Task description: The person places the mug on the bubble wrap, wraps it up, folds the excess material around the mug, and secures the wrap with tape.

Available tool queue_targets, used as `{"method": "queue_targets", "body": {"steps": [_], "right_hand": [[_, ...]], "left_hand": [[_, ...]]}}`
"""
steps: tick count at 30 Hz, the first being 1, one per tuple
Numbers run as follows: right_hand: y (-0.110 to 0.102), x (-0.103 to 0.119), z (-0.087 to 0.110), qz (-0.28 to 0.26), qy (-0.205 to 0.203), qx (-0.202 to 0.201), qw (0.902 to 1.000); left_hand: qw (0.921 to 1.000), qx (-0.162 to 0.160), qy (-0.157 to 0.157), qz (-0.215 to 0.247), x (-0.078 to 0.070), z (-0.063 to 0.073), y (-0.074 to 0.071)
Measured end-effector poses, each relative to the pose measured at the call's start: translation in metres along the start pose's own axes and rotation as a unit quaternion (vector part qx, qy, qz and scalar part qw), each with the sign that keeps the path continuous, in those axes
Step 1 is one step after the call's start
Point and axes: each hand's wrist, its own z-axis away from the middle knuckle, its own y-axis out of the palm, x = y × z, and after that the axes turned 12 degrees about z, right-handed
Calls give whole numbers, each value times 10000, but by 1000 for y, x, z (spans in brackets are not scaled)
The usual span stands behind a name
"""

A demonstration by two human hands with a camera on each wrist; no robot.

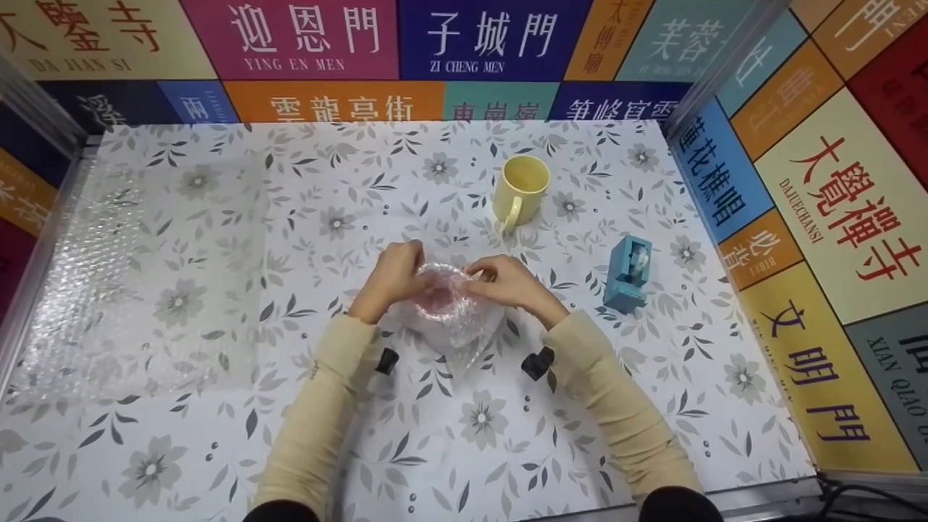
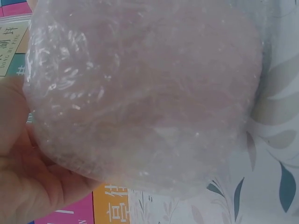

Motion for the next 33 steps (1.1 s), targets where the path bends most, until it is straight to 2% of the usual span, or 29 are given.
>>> {"method": "queue_targets", "body": {"steps": [4, 10, 12, 14, 16, 19, 21, 23, 25, 27, 29, 30, 33], "right_hand": [[-3, -7, 8, -181, -122, -150, 9996], [-5, -7, 16, 755, 26, -525, 9958], [-5, -5, 19, 721, 67, -464, 9963], [-4, -3, 20, 265, 102, -317, 9991], [-3, -2, 22, -463, 191, -164, 9986], [-1, -5, 25, -1535, 184, -46, 9880], [-1, -11, 29, -1875, -94, 89, 9822], [-1, -18, 34, -1983, -602, 324, 9778], [1, -26, 42, -1646, -1207, 436, 9780], [7, -32, 49, -1076, -1738, 308, 9784], [17, -36, 55, -316, -2091, -118, 9773], [23, -38, 57, 91, -2233, -423, 9738], [39, -42, 59, 844, -2583, -1326, 9532]], "left_hand": [[10000, 8, -36, 10, -1, 0, 0], [9999, 82, -77, -1, -1, -1, 0], [9999, 94, -83, 22, -1, -1, 0], [9999, 97, -70, 44, 0, -1, 0], [9999, 83, -61, 49, 0, -1, -1], [10000, 36, -74, 31, 1, -1, -1], [10000, 16, -92, 9, 1, -1, -1], [9999, -4, -111, 1, 0, -1, 0], [9999, -14, -153, -14, -1, -1, 0], [9997, -20, -232, -29, -2, 0, 0], [9995, -38, -315, -42, -3, 0, 1], [9994, -49, -350, -53, -3, 0, 1], [9991, -83, -415, -103, -5, 0, 2]]}}
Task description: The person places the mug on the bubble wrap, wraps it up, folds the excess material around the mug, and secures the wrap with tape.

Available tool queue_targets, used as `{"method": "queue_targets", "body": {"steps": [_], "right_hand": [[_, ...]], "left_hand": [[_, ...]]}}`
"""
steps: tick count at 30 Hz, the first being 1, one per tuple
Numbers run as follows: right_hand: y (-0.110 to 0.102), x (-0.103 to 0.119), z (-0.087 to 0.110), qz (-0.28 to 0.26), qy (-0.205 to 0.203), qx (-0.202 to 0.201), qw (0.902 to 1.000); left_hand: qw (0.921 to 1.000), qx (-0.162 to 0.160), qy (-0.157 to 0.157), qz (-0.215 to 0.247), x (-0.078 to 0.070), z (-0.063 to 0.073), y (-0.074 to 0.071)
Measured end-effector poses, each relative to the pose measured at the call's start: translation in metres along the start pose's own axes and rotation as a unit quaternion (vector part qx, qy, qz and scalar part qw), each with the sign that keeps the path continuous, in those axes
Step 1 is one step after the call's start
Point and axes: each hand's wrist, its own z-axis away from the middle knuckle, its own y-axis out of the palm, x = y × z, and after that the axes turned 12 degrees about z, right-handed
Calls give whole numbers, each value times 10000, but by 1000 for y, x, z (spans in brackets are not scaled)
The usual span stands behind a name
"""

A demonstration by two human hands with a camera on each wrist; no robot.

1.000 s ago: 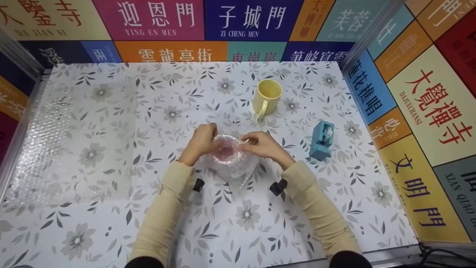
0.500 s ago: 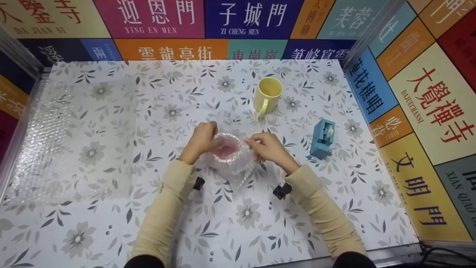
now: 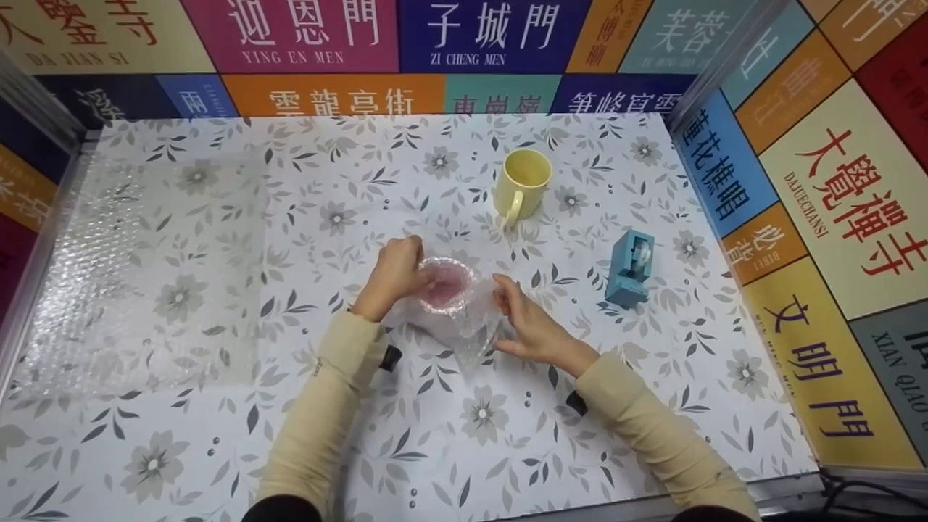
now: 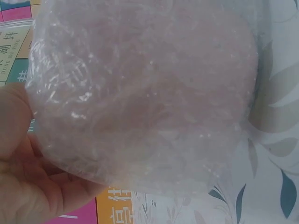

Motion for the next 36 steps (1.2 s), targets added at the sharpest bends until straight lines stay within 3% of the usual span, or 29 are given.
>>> {"method": "queue_targets", "body": {"steps": [4, 7, 10, 11, 15, 19, 31, 34, 36], "right_hand": [[13, 1, 4, 677, -439, -785, 9936], [16, 0, 4, 1061, -968, -1217, 9821], [18, -1, -1, 1376, -1543, -1735, 9629], [18, -2, -4, 1548, -1855, -1921, 9512], [19, -2, -15, 1860, -2132, -2315, 9308], [22, -1, -23, 1892, -1886, -2464, 9316], [30, 2, -28, 1307, -823, -2771, 9484], [31, 4, -27, 1077, -171, -3099, 9445], [31, 5, -26, 888, 529, -3316, 9377]], "left_hand": [[10000, -17, -13, -65, -1, 0, 0], [9999, 21, -58, -93, -1, 0, 1], [9998, 38, -137, -142, -2, 1, 1], [9997, 19, -142, -175, -2, 1, 1], [9995, -50, -108, -304, -5, 2, 2], [9991, -50, -22, -419, -7, 3, 3], [9992, -111, 176, -340, -5, 4, 2], [9992, -129, 165, -340, -4, 4, 3], [9992, -158, 157, -343, -3, 5, 3]]}}
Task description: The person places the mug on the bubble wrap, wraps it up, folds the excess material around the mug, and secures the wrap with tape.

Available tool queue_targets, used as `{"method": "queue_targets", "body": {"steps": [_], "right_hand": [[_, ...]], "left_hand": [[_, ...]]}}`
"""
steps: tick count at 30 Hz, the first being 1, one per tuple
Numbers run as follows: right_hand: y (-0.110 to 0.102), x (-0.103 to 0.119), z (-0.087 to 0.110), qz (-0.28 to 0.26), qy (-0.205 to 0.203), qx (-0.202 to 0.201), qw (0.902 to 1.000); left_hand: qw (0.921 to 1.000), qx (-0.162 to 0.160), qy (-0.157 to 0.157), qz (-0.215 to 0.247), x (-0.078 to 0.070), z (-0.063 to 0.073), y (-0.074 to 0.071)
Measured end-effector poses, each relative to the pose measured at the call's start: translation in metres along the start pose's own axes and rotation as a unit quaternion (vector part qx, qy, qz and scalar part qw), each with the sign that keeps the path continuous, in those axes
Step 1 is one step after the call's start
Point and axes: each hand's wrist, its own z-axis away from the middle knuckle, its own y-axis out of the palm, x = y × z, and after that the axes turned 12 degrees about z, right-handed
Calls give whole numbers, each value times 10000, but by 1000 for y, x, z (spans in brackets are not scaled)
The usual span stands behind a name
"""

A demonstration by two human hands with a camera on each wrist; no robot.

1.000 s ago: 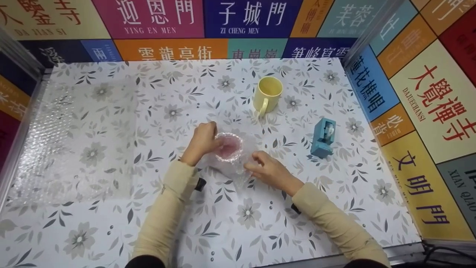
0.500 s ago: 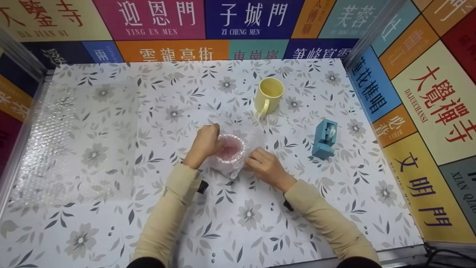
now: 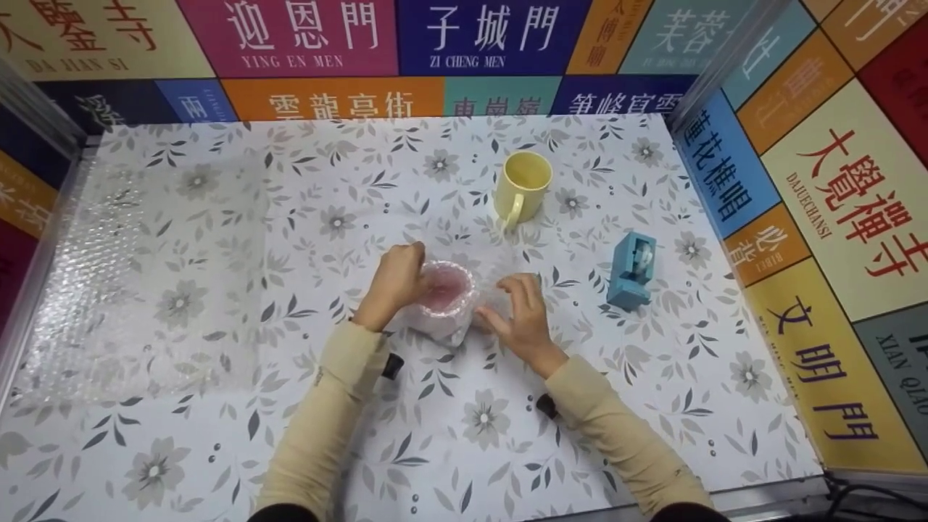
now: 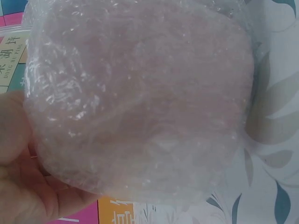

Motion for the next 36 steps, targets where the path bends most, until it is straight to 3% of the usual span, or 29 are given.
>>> {"method": "queue_targets", "body": {"steps": [3, 5, 7, 9, 15, 19, 26, 36], "right_hand": [[-4, 2, 0, 126, 1114, 4, 9937], [-6, 3, 0, 153, 1564, 122, 9875], [-6, 4, 0, 55, 1775, 172, 9840], [-5, 7, 0, -72, 1728, 55, 9849], [1, 11, 0, -125, 647, -518, 9965], [2, 8, 1, -338, -201, -450, 9982], [-4, 0, -8, -93, -1628, 396, 9858], [-17, -5, -28, 262, -2391, 1770, 9544]], "left_hand": [[10000, -56, 5, 4, 1, 1, 2], [9999, -107, 23, -18, 1, 1, 3], [9998, -160, 34, -63, 1, 2, 3], [9997, -204, 38, -143, 1, 2, 2], [9994, -276, 19, -198, 0, 3, 2], [9993, -318, 63, -201, 0, 4, 4], [9992, -267, 9, -291, -3, 4, 7], [9994, -157, -65, -318, -7, 2, 10]]}}
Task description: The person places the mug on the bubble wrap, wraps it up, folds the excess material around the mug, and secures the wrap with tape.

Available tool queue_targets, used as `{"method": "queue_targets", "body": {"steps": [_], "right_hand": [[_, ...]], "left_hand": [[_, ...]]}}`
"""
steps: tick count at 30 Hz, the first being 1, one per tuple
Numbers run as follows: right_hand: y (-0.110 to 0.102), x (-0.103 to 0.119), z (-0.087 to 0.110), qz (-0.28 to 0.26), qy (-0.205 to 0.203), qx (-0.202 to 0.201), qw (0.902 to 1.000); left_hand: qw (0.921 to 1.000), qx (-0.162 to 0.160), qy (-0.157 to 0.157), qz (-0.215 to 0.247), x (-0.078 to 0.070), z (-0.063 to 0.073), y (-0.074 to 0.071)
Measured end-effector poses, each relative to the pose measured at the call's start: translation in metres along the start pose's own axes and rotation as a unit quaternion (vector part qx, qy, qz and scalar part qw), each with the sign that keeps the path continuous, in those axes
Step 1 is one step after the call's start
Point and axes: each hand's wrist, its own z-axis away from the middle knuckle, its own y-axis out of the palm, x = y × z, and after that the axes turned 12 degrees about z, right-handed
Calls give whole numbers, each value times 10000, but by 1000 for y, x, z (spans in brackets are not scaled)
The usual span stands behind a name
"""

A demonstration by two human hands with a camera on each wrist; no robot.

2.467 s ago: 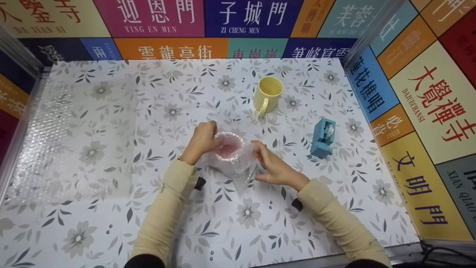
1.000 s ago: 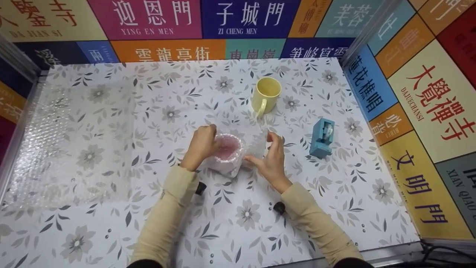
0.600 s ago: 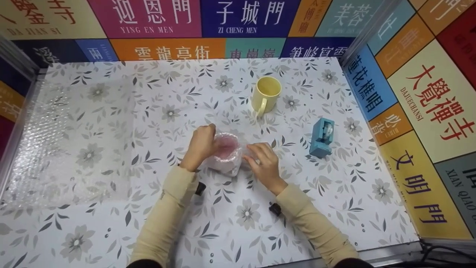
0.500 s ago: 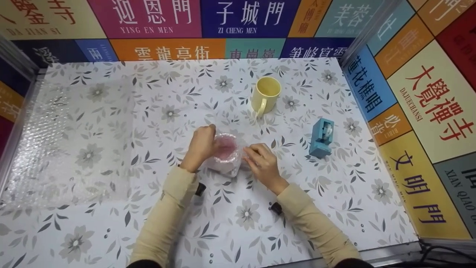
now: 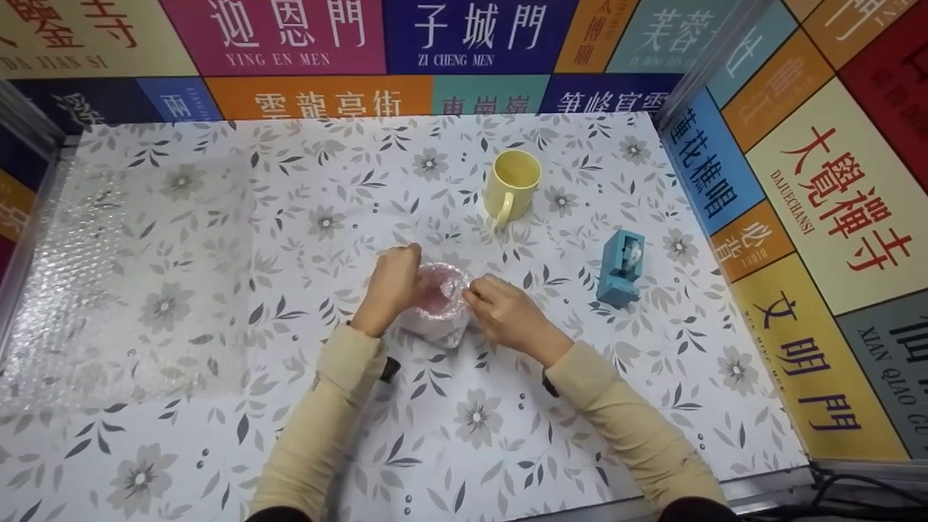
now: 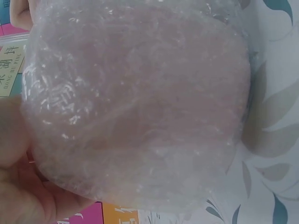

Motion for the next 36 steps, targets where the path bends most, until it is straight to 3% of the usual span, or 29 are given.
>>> {"method": "queue_targets", "body": {"steps": [5, 10, 16, 19, 23, 30, 36], "right_hand": [[-12, -10, -1, 152, -362, 982, 9944], [-19, -16, -1, 634, -602, 1520, 9845], [-18, -17, 5, 992, -604, 1445, 9827], [-17, -17, 10, 927, -523, 1441, 9838], [-17, -18, 12, 633, -399, 1727, 9821], [-19, -21, 6, 342, -375, 1919, 9801], [-20, -18, -9, 501, -405, 2293, 9712]], "left_hand": [[10000, 34, 47, -28, 1, -1, 0], [9998, 155, -52, 101, 0, -2, -2], [9999, 106, 48, 35, 0, -1, -3], [9999, 53, 101, 42, 0, -1, -2], [9999, 16, 101, 48, 0, 0, -1], [9998, 176, -93, 94, -1, 0, -1], [9998, 94, 102, 117, 0, 0, -2]]}}
